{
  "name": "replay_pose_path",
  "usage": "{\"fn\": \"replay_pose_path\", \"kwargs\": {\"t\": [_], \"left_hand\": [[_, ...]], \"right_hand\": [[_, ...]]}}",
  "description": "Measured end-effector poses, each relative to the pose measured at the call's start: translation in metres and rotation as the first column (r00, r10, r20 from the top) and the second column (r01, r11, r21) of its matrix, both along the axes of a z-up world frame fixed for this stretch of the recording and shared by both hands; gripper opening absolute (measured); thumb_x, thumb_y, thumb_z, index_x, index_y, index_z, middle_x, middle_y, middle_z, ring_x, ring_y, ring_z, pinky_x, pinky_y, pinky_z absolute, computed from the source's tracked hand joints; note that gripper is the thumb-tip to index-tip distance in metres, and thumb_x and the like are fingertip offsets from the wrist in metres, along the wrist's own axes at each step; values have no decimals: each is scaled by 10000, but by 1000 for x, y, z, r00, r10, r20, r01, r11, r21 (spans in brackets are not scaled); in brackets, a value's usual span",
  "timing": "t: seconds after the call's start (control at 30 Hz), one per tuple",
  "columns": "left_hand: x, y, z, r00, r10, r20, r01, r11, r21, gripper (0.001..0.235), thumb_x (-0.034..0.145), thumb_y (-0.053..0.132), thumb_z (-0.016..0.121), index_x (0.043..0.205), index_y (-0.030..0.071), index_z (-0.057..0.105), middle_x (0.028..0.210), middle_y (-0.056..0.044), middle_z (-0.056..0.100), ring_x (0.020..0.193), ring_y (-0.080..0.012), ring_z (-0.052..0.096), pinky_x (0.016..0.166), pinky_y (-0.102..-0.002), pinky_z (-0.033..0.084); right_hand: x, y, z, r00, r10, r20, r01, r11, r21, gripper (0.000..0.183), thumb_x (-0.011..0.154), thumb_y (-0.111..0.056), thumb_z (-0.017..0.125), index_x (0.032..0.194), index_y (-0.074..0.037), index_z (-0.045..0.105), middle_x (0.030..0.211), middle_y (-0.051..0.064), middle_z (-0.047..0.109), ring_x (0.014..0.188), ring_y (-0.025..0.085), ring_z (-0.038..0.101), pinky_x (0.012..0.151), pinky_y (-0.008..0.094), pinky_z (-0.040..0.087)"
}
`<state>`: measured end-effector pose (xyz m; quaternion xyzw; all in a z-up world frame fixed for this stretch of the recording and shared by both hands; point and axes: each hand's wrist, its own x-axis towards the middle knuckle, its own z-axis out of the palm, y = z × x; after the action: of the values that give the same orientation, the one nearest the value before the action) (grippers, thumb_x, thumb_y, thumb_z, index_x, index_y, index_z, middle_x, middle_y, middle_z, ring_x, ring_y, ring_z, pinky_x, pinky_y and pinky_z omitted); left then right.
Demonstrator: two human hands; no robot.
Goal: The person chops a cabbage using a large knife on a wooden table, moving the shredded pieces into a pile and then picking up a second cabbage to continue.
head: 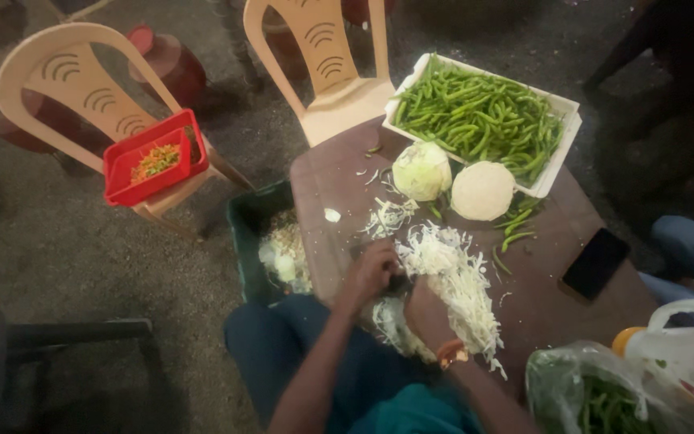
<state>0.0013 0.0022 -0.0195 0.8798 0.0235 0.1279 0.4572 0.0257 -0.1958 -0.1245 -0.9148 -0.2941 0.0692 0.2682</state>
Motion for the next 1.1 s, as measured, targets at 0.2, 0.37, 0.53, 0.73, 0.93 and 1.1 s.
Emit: {"fn": "replay_pose_path", "kwargs": {"t": [0.2, 0.37, 0.53, 0.73, 0.93, 1.1], "left_hand": [[-3, 3, 3, 992, -42, 115, 39, 999, 28, 175, 711, -74, 640, 838, 40, 676, 950, -119, 654, 909, -337, 651, 777, -407, 539], [-11, 3, 23, 999, -22, 25, 23, 1000, -16, 168, 701, -91, 609, 839, 1, 633, 921, -149, 617, 927, -354, 633, 796, -415, 521], [-2, 2, 12, 995, -36, 98, 30, 998, 61, 97, 741, -61, 646, 799, 12, 618, 913, -143, 626, 908, -347, 634, 799, -415, 524], [-1, 4, 7, 981, -30, 191, 9, 994, 110, 182, 668, -66, 652, 828, 21, 648, 968, -159, 647, 940, -376, 638, 803, -434, 523], [-2, 4, -2, 993, -7, 117, 4, 1000, 24, 131, 722, -41, 704, 802, 20, 619, 902, -145, 628, 901, -339, 648, 793, -409, 536], [-1, 5, 1, 999, 14, 36, -16, 997, 73, 124, 750, -55, 690, 830, 27, 642, 986, -144, 674, 953, -339, 655, 829, -411, 540]], "right_hand": [[8, 1, 74, 995, -57, -77, 46, 989, -141, 294, 974, -304, 533, 1139, -61, 534, 837, 236, 696, 787, 451, 691, 718, 571, 546], [-20, -20, 74, 973, -82, -216, 29, 971, -237, 385, 989, -317, 519, 1244, -31, 497, 806, 220, 694, 794, 450, 690, 741, 585, 535], [-14, 3, 3, 961, -4, 276, -26, 994, 107, 361, 948, -231, 517, 1241, -22, 487, 981, 291, 678, 891, 479, 679, 796, 544, 558], [7, 1, 55, 976, -59, -211, 27, 988, -154, 386, 931, -294, 570, 1221, -49, 499, 942, 271, 700, 864, 472, 685, 794, 606, 514], [-25, -20, 64, 967, -68, -246, -7, 956, -292, 317, 1009, -356, 507, 1128, -62, 505, 889, 256, 717, 862, 448, 696, 803, 583, 525], [-16, 2, 6, 995, -56, -84, 54, 998, -26, 332, 955, -269, 537, 1147, 1, 532, 913, 267, 695, 813, 471, 685, 720, 578, 541]]}}
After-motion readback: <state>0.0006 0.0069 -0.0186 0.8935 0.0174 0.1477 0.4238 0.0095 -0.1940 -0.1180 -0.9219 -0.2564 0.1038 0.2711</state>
